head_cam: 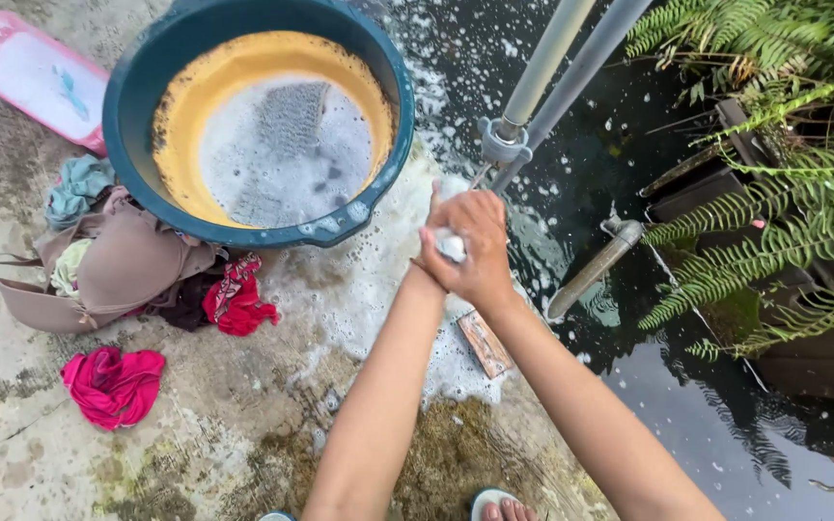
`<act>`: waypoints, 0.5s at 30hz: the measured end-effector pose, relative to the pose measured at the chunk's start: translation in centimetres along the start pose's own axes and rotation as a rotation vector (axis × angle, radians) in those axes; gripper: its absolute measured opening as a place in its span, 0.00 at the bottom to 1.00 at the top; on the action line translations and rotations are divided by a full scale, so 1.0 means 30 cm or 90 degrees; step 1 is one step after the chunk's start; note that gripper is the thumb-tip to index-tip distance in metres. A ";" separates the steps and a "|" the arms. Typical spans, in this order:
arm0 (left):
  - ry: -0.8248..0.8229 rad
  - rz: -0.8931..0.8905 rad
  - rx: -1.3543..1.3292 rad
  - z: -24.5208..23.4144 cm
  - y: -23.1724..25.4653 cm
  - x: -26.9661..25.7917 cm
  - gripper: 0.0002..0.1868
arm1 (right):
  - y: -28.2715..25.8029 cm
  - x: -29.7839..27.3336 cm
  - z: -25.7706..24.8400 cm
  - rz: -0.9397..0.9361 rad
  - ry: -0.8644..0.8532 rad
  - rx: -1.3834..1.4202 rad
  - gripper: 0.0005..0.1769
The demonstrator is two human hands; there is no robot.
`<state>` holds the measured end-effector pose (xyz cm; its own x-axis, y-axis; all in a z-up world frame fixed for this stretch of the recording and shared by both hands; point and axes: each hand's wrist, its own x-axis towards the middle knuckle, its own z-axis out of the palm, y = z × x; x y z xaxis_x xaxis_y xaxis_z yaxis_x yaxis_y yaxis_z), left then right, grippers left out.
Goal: Hand washing several pieces of clothing in a basin outdoors using a soap bar.
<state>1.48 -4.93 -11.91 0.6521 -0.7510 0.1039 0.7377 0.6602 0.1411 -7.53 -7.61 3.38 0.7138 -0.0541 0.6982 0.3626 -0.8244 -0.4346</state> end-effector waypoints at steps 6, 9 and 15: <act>0.111 0.136 0.126 -0.022 -0.017 0.037 0.23 | 0.095 0.095 0.097 0.341 0.003 0.088 0.16; 0.347 0.169 0.257 0.175 -0.047 -0.006 0.30 | 0.379 0.086 0.186 0.512 0.028 0.183 0.12; 0.430 0.116 0.235 0.337 -0.050 0.007 0.33 | 0.141 0.027 0.050 0.373 0.040 0.251 0.10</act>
<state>-1.25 -6.23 -2.16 0.8086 -0.3818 -0.4477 0.5814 0.6350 0.5086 -4.52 -10.30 1.27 0.8264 -0.4682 0.3128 0.1277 -0.3853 -0.9139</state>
